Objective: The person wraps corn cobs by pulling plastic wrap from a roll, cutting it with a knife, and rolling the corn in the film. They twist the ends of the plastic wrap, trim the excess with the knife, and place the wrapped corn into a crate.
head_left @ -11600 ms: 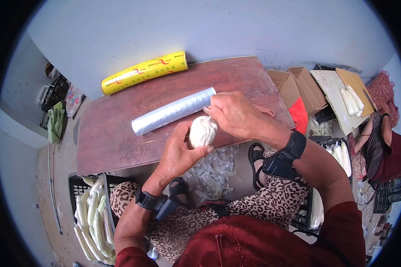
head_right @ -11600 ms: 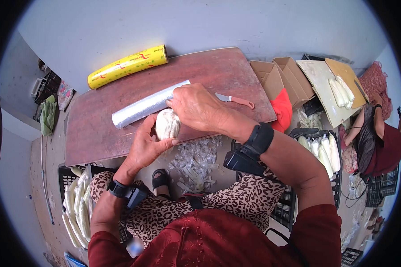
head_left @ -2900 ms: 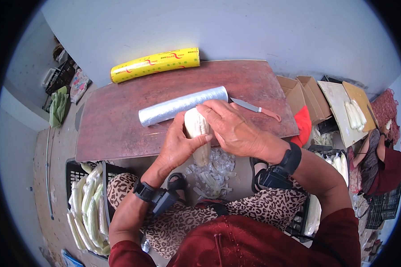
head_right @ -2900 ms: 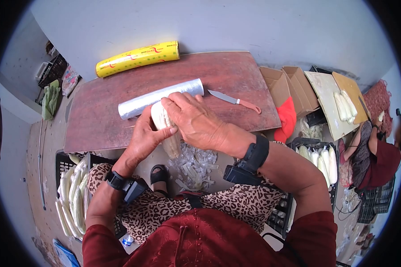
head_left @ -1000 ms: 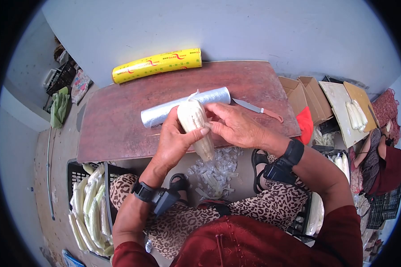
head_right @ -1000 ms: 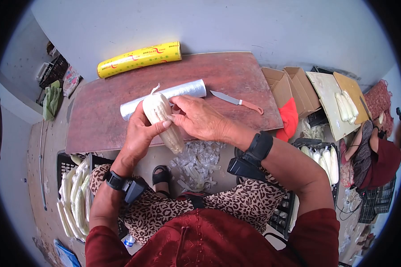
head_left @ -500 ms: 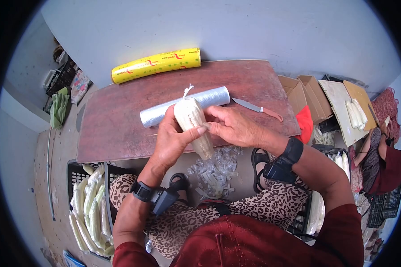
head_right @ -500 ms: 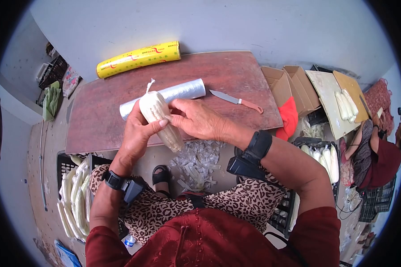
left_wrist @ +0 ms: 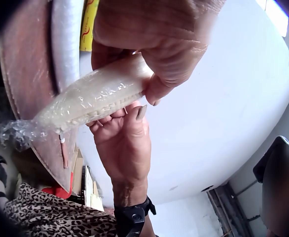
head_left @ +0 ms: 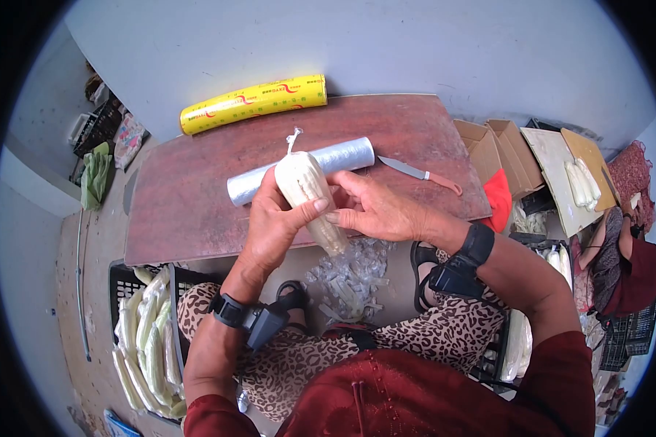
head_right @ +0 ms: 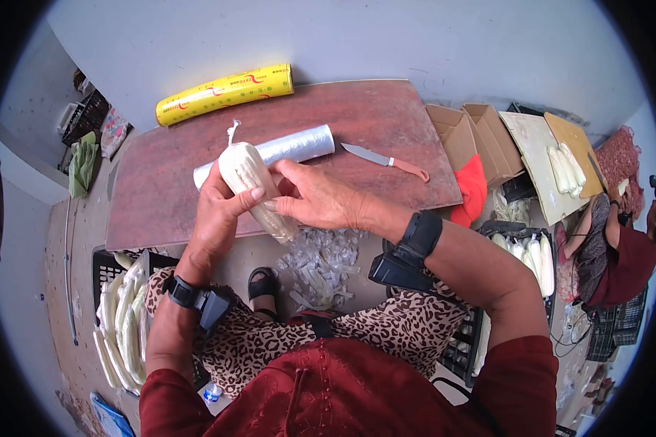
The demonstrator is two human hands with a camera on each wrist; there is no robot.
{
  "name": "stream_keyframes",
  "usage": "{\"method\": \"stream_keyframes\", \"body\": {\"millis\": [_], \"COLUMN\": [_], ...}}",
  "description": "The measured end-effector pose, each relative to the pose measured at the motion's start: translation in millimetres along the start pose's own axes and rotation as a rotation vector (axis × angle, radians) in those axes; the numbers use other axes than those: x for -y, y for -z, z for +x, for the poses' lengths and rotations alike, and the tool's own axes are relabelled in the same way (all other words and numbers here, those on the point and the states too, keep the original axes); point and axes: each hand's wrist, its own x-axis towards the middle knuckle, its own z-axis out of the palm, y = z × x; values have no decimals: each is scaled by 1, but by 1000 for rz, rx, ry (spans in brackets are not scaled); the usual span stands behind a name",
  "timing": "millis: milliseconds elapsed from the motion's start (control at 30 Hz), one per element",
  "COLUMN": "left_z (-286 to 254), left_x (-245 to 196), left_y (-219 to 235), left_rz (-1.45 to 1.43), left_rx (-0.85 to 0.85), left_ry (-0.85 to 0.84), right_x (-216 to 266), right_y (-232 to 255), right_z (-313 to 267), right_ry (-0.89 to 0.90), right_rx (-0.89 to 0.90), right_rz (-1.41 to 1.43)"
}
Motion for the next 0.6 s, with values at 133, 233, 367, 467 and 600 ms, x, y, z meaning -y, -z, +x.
{"method": "stream_keyframes", "body": {"millis": [133, 233, 367, 467, 600], "left_z": [0, 0, 0, 1, -1], "left_x": [1, 1, 4, 7, 3], "left_y": [2, 3, 5, 7, 4], "left_rz": [30, 37, 26, 24, 36], "left_rx": [0, -14, -11, -11, -21], "left_ry": [-1, -7, 11, 13, 15], "right_x": [-1, -1, -9, -12, -10], "right_y": [-2, -5, -10, -10, -12], "right_z": [-1, -1, 0, 1, 1], "right_ry": [-18, -21, -15, -46, -17], "right_rx": [25, 0, -28, -14, -25], "right_rz": [3, -12, 5, -58, -20]}}
